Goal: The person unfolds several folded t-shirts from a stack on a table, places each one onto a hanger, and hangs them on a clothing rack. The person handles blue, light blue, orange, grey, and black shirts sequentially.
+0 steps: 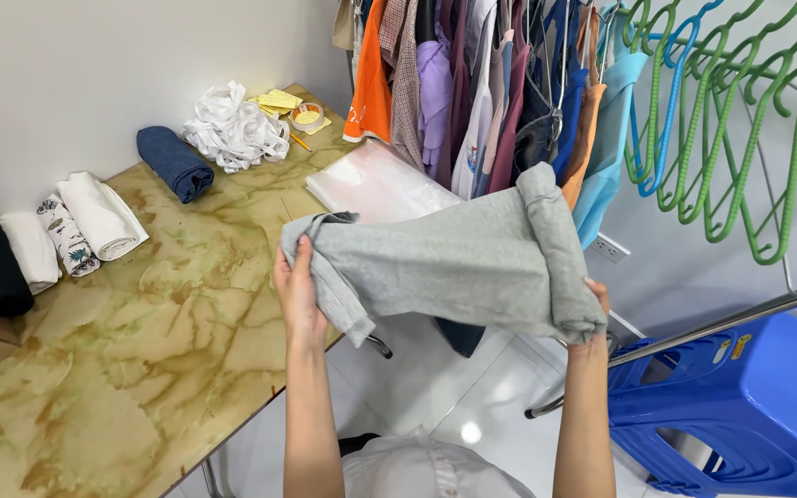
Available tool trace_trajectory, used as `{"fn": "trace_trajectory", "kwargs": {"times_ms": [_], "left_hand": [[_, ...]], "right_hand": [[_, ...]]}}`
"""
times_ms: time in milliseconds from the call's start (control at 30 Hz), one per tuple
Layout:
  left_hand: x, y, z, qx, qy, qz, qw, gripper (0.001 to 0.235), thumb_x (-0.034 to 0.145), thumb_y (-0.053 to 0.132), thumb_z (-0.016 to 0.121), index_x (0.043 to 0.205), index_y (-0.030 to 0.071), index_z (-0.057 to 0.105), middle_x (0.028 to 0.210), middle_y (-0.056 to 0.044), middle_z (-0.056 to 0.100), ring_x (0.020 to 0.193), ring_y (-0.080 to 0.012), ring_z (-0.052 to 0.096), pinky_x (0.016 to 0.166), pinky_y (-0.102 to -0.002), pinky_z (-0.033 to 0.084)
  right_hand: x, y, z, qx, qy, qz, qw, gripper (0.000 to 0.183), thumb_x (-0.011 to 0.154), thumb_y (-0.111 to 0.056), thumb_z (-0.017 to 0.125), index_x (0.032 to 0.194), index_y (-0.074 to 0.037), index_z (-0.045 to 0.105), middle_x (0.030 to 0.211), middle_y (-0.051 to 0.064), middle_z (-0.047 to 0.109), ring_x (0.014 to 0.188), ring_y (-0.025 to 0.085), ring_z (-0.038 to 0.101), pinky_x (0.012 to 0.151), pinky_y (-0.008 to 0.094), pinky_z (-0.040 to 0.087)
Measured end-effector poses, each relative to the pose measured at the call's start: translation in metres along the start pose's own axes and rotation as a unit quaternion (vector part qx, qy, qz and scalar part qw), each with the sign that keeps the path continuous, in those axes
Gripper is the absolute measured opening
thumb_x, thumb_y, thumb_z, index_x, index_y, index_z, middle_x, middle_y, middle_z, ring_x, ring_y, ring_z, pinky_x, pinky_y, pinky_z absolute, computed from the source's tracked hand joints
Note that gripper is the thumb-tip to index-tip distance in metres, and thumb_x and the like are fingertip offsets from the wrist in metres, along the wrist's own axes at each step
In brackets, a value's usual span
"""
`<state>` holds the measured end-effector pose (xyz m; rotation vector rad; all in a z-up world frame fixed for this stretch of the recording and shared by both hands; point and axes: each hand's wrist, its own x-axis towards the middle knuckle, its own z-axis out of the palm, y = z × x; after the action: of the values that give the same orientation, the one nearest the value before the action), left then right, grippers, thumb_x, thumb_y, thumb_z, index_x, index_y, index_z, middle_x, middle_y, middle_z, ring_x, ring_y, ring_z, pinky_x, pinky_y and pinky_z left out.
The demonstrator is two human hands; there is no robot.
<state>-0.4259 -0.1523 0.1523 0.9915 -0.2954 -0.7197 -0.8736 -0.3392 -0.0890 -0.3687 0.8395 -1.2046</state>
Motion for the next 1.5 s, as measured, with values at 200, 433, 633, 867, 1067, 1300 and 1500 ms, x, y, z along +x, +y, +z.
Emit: {"fn": "trace_trajectory", "kwargs": {"times_ms": [200,433,633,867,1067,1300,1500], "left_hand": [[-0.034,0.011,0.032,0.137,0.011,0.001,0.991,0.051,0.099,0.029,0.066,0.144,0.010,0.051,0.133,-0.010,0.061,0.120,-0.0180,0.058,0.103,-0.038,0.051],[-0.038,-0.093,0.026,0.345,-0.113,-0.064,0.930,0.070,0.094,0.038,0.071,0.142,-0.005,0.044,0.143,-0.034,0.050,0.137,-0.0448,0.047,0.113,-0.057,0.039],[-0.077,-0.108,0.070,0.247,-0.249,0.009,0.936,0.044,0.103,0.036,0.062,0.127,-0.001,0.060,0.121,-0.023,0.063,0.123,-0.0379,0.060,0.102,-0.049,0.049],[-0.082,-0.072,0.078,0.173,-0.212,-0.070,0.959,0.055,0.098,0.044,0.066,0.137,0.008,0.051,0.130,-0.013,0.054,0.111,-0.0221,0.055,0.088,-0.034,0.052],[-0.070,-0.081,0.063,0.205,-0.204,-0.087,0.953,0.042,0.091,0.039,0.079,0.112,0.008,0.062,0.103,-0.005,0.059,0.092,-0.0125,0.063,0.075,-0.024,0.053],[-0.084,-0.083,0.061,0.255,-0.289,-0.174,0.906,0.066,0.085,0.042,0.084,0.117,-0.010,0.057,0.096,-0.016,0.058,0.082,-0.0191,0.066,0.069,-0.029,0.060],[-0.118,-0.051,0.086,0.193,-0.243,-0.263,0.914,0.046,0.092,0.040,0.074,0.116,0.002,0.066,0.104,-0.011,0.063,0.097,-0.0196,0.064,0.074,-0.037,0.059]], "right_hand": [[-0.068,-0.016,0.077,-0.052,-0.044,0.073,0.995,0.058,0.077,-0.033,0.067,0.128,-0.005,0.064,0.112,0.022,0.070,0.097,0.038,0.069,0.098,0.061,0.045],[-0.101,-0.001,0.140,-0.096,-0.021,0.111,0.989,0.061,0.078,-0.034,0.070,0.131,-0.006,0.062,0.117,0.023,0.068,0.100,0.038,0.068,0.098,0.061,0.045],[-0.128,0.009,0.180,-0.147,-0.007,0.155,0.977,0.066,0.078,-0.035,0.074,0.136,-0.007,0.061,0.123,0.023,0.066,0.104,0.038,0.066,0.098,0.061,0.045],[-0.165,-0.010,0.197,-0.204,0.019,0.194,0.960,0.072,0.079,-0.036,0.080,0.142,-0.008,0.059,0.131,0.024,0.064,0.109,0.038,0.064,0.097,0.061,0.045],[-0.200,-0.028,0.246,-0.333,-0.016,0.180,0.925,0.083,0.080,-0.042,0.078,0.149,-0.006,0.050,0.147,0.031,0.048,0.125,0.038,0.056,0.101,0.058,0.045],[-0.192,-0.015,0.244,-0.405,-0.085,0.165,0.895,0.087,0.078,-0.042,0.082,0.150,-0.004,0.051,0.136,0.026,0.061,0.116,0.033,0.063,0.089,0.051,0.055],[-0.230,-0.025,0.286,-0.450,-0.113,0.123,0.877,0.104,0.079,-0.058,0.078,0.158,-0.004,0.035,0.154,0.029,0.043,0.137,0.039,0.049,0.102,0.054,0.049]]}}
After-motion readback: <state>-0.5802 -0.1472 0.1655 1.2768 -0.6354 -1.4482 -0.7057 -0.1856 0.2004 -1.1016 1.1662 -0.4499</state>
